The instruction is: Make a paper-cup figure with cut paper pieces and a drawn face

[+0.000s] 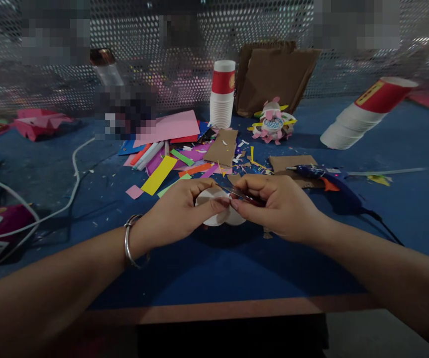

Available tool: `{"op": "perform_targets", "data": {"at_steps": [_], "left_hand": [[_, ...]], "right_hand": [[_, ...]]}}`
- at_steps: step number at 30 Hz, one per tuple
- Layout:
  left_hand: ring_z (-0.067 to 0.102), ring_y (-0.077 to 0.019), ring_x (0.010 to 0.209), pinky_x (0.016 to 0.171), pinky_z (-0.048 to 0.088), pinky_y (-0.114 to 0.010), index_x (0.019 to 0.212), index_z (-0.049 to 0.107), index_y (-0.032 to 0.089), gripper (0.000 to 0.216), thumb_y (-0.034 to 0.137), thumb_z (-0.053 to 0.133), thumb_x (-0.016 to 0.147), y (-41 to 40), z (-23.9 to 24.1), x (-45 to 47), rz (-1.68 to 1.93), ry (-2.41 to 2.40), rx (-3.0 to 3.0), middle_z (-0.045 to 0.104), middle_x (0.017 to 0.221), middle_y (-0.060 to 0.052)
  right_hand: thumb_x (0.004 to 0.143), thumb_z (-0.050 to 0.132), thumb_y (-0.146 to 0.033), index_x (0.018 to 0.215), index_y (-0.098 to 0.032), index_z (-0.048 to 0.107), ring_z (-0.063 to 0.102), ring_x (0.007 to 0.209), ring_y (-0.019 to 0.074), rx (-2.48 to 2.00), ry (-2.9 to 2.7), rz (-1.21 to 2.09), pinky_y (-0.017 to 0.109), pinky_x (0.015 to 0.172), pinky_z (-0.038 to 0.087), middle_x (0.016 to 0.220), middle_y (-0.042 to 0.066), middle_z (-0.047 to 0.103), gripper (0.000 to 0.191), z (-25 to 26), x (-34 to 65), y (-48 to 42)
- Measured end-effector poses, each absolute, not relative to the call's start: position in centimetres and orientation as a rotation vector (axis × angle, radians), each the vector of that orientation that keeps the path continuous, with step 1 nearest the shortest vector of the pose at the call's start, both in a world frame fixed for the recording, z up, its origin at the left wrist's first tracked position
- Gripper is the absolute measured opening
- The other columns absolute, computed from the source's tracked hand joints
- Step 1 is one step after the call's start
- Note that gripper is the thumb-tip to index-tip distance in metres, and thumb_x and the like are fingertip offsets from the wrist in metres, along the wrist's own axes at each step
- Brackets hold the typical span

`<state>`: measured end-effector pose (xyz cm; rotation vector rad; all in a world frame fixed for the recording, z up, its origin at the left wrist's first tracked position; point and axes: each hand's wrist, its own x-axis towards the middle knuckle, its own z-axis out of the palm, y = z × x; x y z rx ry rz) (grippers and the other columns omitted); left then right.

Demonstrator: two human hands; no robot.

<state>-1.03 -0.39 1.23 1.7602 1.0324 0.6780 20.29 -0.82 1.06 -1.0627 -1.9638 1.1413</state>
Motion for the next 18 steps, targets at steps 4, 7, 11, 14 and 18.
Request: {"op": "perform_targets", "data": {"at_steps": [4,7,11,14,18], "left_hand": [[0.058,-0.0121,0.065,0.059,0.045,-0.022,0.085,0.074,0.015,0.015,0.03,0.071,0.083,-0.5,1.7,-0.9,0.597,1.029,1.698,0.069,0.076,0.0],[0.055,-0.0094,0.063,0.057,0.045,-0.019,0.08,0.072,0.015,0.008,0.023,0.074,0.079,-0.5,2.2,-1.0,0.508,0.964,1.597,0.066,0.072,0.002],[0.048,-0.0069,0.053,0.045,0.041,-0.016,0.076,0.07,0.015,0.013,0.023,0.08,0.075,-0.4,2.3,-1.1,0.4,0.903,1.36,0.059,0.063,0.005],[0.047,-0.0064,0.051,0.041,0.042,-0.015,0.078,0.071,0.015,0.016,0.023,0.083,0.073,-0.3,2.2,-1.2,0.382,0.872,1.283,0.06,0.063,0.005],[0.045,-0.0054,0.047,0.039,0.042,-0.013,0.071,0.069,0.014,0.02,0.022,0.087,0.069,-0.1,2.4,-1.3,0.33,0.84,1.26,0.057,0.057,0.007]], "right_hand": [[0.079,0.062,-0.021,0.081,-0.015,0.066,0.043,0.056,0.008,-1.035,-2.072,1.016,0.023,0.051,0.033,0.067,-0.003,0.054,0.008,0.9,20.0,-1.1],[0.077,0.06,-0.018,0.079,-0.014,0.065,0.043,0.056,0.0076,-1.016,-2.12,1.026,0.022,0.051,0.034,0.065,-0.004,0.053,0.008,0.9,19.8,-1.5],[0.074,0.058,-0.017,0.077,-0.016,0.061,0.042,0.055,0.0066,-0.951,-2.109,1.095,0.021,0.049,0.033,0.064,-0.006,0.049,0.004,0.9,19.7,-1.8],[0.075,0.057,-0.016,0.077,-0.016,0.06,0.041,0.055,0.0066,-0.925,-2.105,1.124,0.021,0.05,0.033,0.064,-0.006,0.049,0.004,0.9,19.7,-1.7],[0.075,0.057,-0.016,0.075,-0.018,0.057,0.044,0.059,0.0078,-0.91,-2.109,1.21,0.022,0.053,0.036,0.068,-0.005,0.051,0.002,1.0,19.7,-1.8]]}}
